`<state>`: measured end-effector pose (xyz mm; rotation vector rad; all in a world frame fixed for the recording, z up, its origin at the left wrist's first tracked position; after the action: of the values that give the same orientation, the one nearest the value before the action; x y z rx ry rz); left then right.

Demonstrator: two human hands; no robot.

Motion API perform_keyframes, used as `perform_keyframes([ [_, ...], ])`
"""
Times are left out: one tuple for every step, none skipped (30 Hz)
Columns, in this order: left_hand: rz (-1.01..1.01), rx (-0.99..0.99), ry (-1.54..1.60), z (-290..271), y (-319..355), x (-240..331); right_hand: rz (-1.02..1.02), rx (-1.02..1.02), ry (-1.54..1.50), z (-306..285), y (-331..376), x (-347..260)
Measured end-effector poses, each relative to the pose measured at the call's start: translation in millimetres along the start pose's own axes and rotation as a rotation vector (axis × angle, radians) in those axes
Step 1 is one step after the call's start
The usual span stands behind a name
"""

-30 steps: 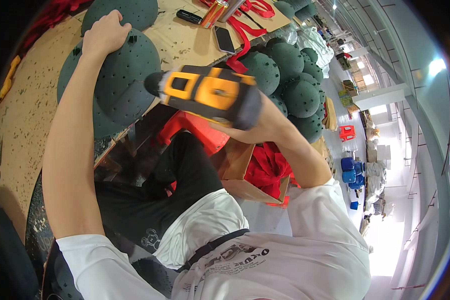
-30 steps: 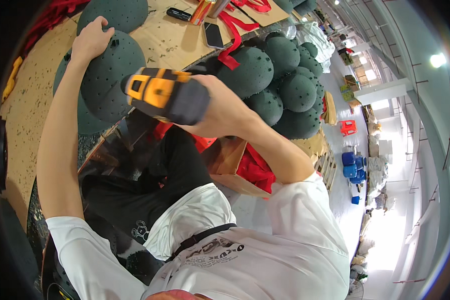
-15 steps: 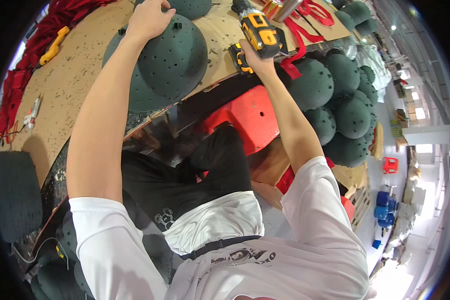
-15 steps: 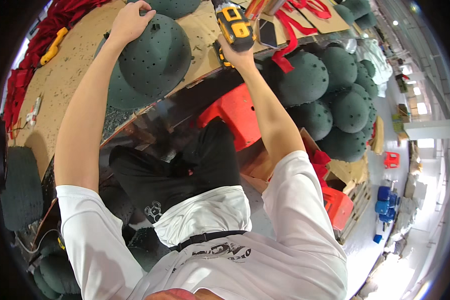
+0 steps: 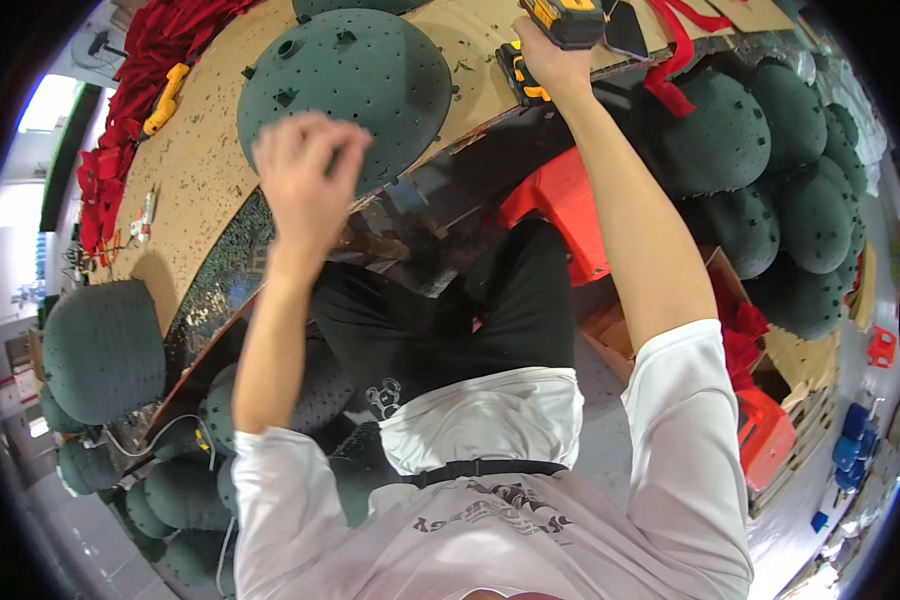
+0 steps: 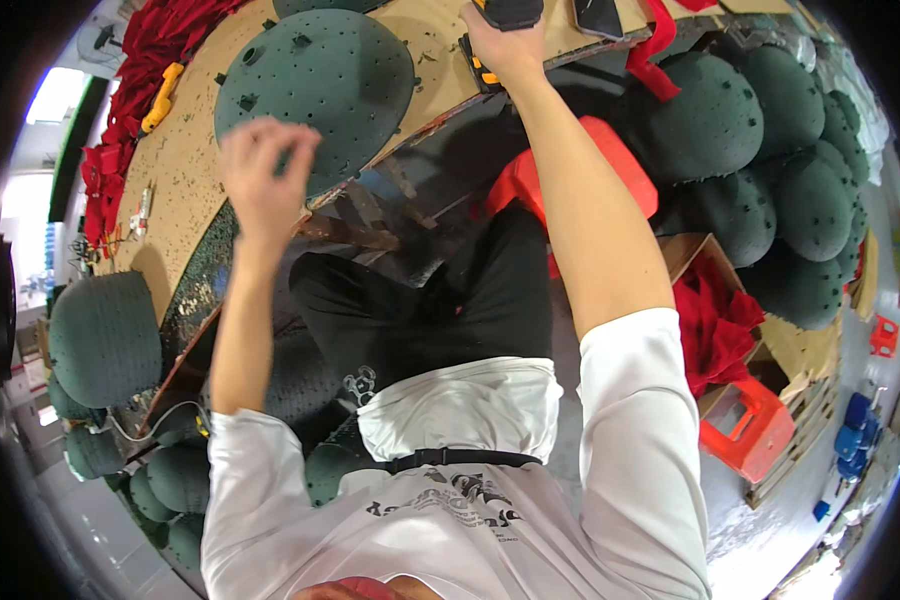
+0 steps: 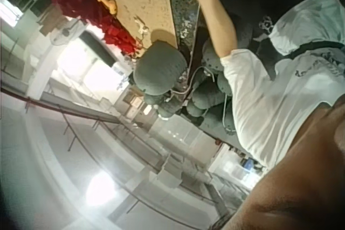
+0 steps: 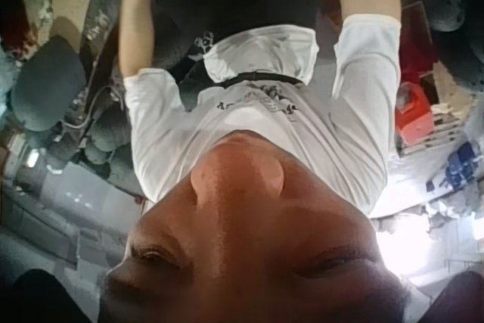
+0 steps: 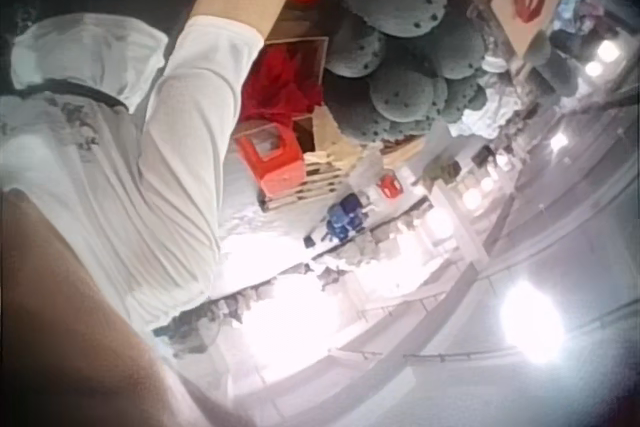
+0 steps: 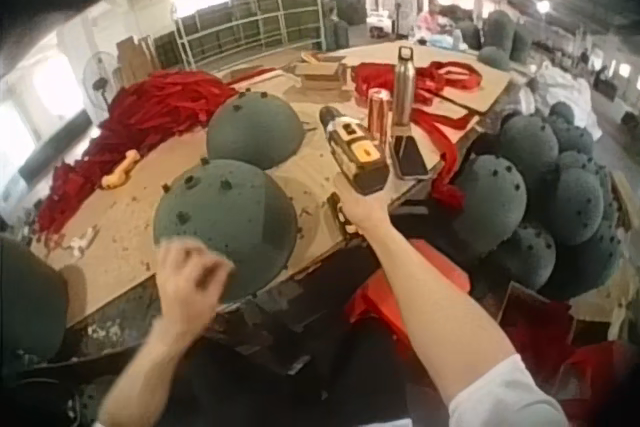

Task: Drilling holes into green foam hemispherical parts using a cordless power drill at an industrial workbench.

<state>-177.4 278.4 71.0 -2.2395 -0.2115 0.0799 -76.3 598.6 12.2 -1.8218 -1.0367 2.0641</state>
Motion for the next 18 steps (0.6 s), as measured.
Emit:
perform_keyframes([
  [-0.052,-0.044,-0.005,1.4,21.1,16.0,0.046,-0.023,0.038,-0.1,-0.6,1.0],
  [-0.136,-0.098,-0.014,6.3,38.3,27.5,0.089,-0.055,0.075,0.8,-0.4,1.5],
  [-0.176,-0.066,-0.037,12.8,49.7,34.2,0.027,-0.071,-0.054,-0.9,-0.8,-0.4],
  [-0.224,-0.043,-0.057,17.5,60.2,39.2,0.053,-0.050,-0.054,-2.2,-0.3,-0.7],
  [-0.241,-0.042,-0.094,22.4,67.4,40.5,0.081,-0.034,-0.052,-3.3,0.7,-1.5],
  [-0.277,-0.020,-0.111,26.8,72.9,41.2,0.110,-0.018,-0.049,-3.5,2.1,-2.4],
  [-0.298,0.008,-0.119,31.4,76.3,40.7,0.113,-0.046,0.007,-3.7,2.1,-3.6],
  [-0.309,0.044,-0.122,35.6,77.8,39.2,0.114,-0.071,0.064,-4.0,1.0,-4.8],
  [-0.309,0.068,-0.129,38.5,79.1,37.6,0.115,-0.097,0.122,-3.1,0.8,-5.7],
  [-0.322,0.074,-0.151,40.9,80.2,35.9,0.116,-0.122,0.179,-3.3,0.2,-6.3],
  [-0.325,0.090,-0.169,42.9,80.7,34.5,0.060,-0.034,0.273,-3.1,0.4,-7.9],
  [-0.329,0.106,-0.187,43.8,81.5,33.8,0.077,-0.048,0.221,-3.8,-0.3,-7.7],
  [-0.347,0.113,-0.186,44.7,82.3,33.5,0.093,-0.060,0.170,-3.2,-0.2,-7.4],
  [-0.364,0.120,-0.185,45.6,83.0,33.5,0.108,-0.072,0.118,-3.6,-0.5,-6.9],
  [-0.383,0.123,-0.181,46.7,83.3,33.6,0.084,-0.068,0.090,-3.8,-0.5,-7.2],
  [-0.385,0.127,-0.183,47.4,83.7,34.3,0.059,-0.064,0.063,-4.1,-0.4,-7.4],
  [-0.391,0.124,-0.182,48.2,84.3,35.2,0.035,-0.061,0.037,-4.3,-0.2,-7.7],
  [-0.406,0.124,-0.177,49.4,85.1,36.2,0.054,-0.059,0.077,-4.1,0.2,-7.2],
])
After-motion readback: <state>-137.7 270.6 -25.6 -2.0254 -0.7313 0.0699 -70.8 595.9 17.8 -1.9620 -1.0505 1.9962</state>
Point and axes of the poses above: each hand's wrist, its own y-axis away from the middle knuckle, its own z-axis out of the palm, x = y × z, the point moved 2 cm from there along -y, towards the middle knuckle
